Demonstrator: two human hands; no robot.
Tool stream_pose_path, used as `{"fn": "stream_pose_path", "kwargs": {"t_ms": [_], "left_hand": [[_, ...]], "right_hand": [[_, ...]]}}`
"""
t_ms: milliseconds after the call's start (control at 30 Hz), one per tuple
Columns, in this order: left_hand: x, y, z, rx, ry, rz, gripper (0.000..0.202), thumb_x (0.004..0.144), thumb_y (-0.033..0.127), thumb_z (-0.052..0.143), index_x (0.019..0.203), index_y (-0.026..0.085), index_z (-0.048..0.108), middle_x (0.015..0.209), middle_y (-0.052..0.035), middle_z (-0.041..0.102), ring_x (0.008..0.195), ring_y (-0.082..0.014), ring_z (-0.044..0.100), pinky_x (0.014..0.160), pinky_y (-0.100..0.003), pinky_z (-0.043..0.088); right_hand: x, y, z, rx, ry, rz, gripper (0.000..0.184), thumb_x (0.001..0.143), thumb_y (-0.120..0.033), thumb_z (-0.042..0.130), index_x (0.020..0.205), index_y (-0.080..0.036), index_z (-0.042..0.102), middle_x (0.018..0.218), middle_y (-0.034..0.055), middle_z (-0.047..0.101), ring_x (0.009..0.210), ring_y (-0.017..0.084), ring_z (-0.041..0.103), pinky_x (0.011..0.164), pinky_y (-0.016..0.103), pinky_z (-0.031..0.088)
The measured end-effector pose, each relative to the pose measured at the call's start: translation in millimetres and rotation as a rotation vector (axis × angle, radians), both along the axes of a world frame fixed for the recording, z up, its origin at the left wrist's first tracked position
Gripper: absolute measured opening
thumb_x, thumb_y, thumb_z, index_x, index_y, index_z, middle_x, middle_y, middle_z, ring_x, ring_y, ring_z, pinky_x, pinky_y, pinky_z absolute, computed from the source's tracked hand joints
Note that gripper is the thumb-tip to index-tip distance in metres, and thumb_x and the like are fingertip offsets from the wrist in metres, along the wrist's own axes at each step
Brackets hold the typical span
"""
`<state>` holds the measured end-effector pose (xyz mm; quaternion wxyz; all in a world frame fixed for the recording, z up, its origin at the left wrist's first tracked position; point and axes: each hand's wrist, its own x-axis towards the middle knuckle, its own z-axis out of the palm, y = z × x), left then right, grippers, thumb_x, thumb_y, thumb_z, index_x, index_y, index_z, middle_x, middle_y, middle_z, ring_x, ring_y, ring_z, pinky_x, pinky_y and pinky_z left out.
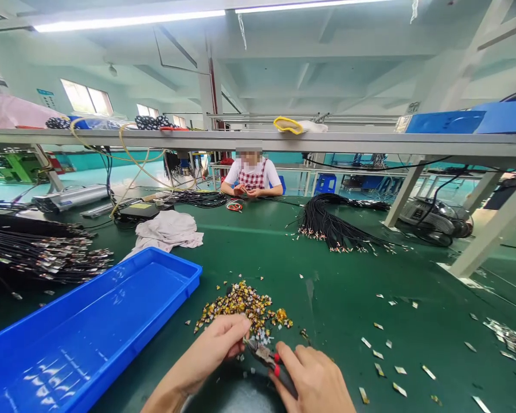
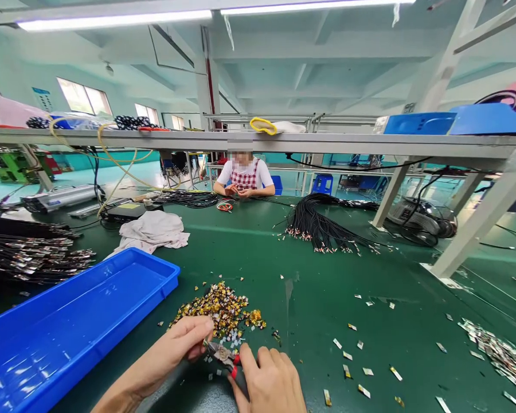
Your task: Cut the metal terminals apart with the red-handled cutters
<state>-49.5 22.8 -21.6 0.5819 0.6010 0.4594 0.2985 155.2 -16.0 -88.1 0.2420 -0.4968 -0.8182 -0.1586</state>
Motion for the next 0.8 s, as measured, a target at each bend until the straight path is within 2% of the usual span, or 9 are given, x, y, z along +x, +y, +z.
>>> {"fn": "stream_pose_path", "kwargs": {"t_ms": [67,133,200,267,367,467,567,667,800], "left_hand": [[-1,-1,0.8,-0.001,-0.031,-0.02,0.041,0.085,0.055,0.047,0.066,0.019,0.041,0.063,0.0045,0.035,0.059,-0.0118,0.026,0.055,-0.027,0.02],[-1,-3,1.8,0.004,-0.086,-0.031,0.039,0.088,0.052,0.044,0.068,0.019,0.044,0.064,0.0039,0.037,0.06,-0.0118,0.028,0.056,-0.027,0.022],[-1,-4,2.9,-0.003,-0.147,-0.04,0.039,0.09,0.05,0.043,0.069,0.018,0.046,0.062,0.0038,0.038,0.06,-0.0116,0.029,0.057,-0.027,0.024],[0,-6,3.5,-0.036,-0.217,-0.043,0.038,0.09,0.049,0.045,0.069,0.018,0.047,0.062,0.0041,0.038,0.059,-0.011,0.029,0.057,-0.027,0.023],[2,-7,2.9,-0.109,-0.292,-0.043,0.035,0.087,0.049,0.052,0.071,0.018,0.044,0.065,0.0049,0.037,0.058,-0.0097,0.025,0.055,-0.026,0.021],[4,-8,2.1,-0.133,-0.312,-0.063,0.035,0.086,0.048,0.054,0.071,0.019,0.042,0.064,0.0056,0.035,0.057,-0.0091,0.022,0.054,-0.025,0.019],[5,-7,2.5,-0.065,-0.313,-0.033,0.033,0.086,0.047,0.055,0.072,0.018,0.046,0.064,0.0046,0.04,0.058,-0.0094,0.027,0.055,-0.025,0.022],[6,-5,2.8,-0.004,-0.294,0.018,0.029,0.086,0.045,0.056,0.078,0.017,0.051,0.066,0.0035,0.046,0.059,-0.0093,0.031,0.056,-0.025,0.024],[6,-4,1.7,-0.024,-0.321,0.048,0.024,0.085,0.039,0.059,0.084,0.016,0.054,0.073,0.0006,0.053,0.065,-0.0098,0.039,0.059,-0.023,0.027]], "right_hand": [[-2,0,-2.1,-0.102,0.081,0.044,0.021,0.089,-0.04,0.048,0.097,-0.026,0.061,0.066,-0.0009,0.064,0.055,0.019,0.064,0.052,0.025,0.038],[-7,1,-5.2,-0.274,0.225,0.098,0.022,0.089,-0.04,0.046,0.09,-0.026,0.063,0.064,-0.0026,0.066,0.054,0.016,0.064,0.05,0.022,0.036],[-13,1,-8.3,-0.43,0.362,0.127,0.031,0.09,-0.045,0.042,0.082,-0.025,0.064,0.061,-0.0031,0.066,0.051,0.013,0.062,0.049,0.02,0.035],[-18,1,-10.7,-0.513,0.462,0.135,0.043,0.09,-0.053,0.037,0.077,-0.024,0.066,0.057,-0.0024,0.065,0.048,0.011,0.059,0.047,0.018,0.034],[-22,1,-11.6,-0.488,0.541,0.089,0.059,0.09,-0.065,0.028,0.077,-0.023,0.068,0.055,-0.0007,0.065,0.046,0.012,0.057,0.046,0.018,0.034],[-20,1,-10.0,-0.413,0.603,0.027,0.064,0.088,-0.07,0.025,0.08,-0.023,0.068,0.056,0.001,0.066,0.047,0.014,0.06,0.048,0.02,0.038],[-19,2,-9.8,-0.582,0.77,-0.015,0.065,0.086,-0.073,0.027,0.077,-0.021,0.065,0.049,0.0007,0.062,0.043,0.015,0.058,0.044,0.019,0.039],[-21,2,-13.5,-0.748,0.874,0.016,0.069,0.085,-0.075,0.022,0.082,-0.02,0.063,0.045,0.0002,0.06,0.036,0.014,0.055,0.039,0.018,0.038],[-25,0,-20.8,-0.541,0.664,0.068,0.063,0.087,-0.071,0.023,0.086,-0.024,0.065,0.057,0.0012,0.066,0.047,0.016,0.062,0.045,0.02,0.039]]}}
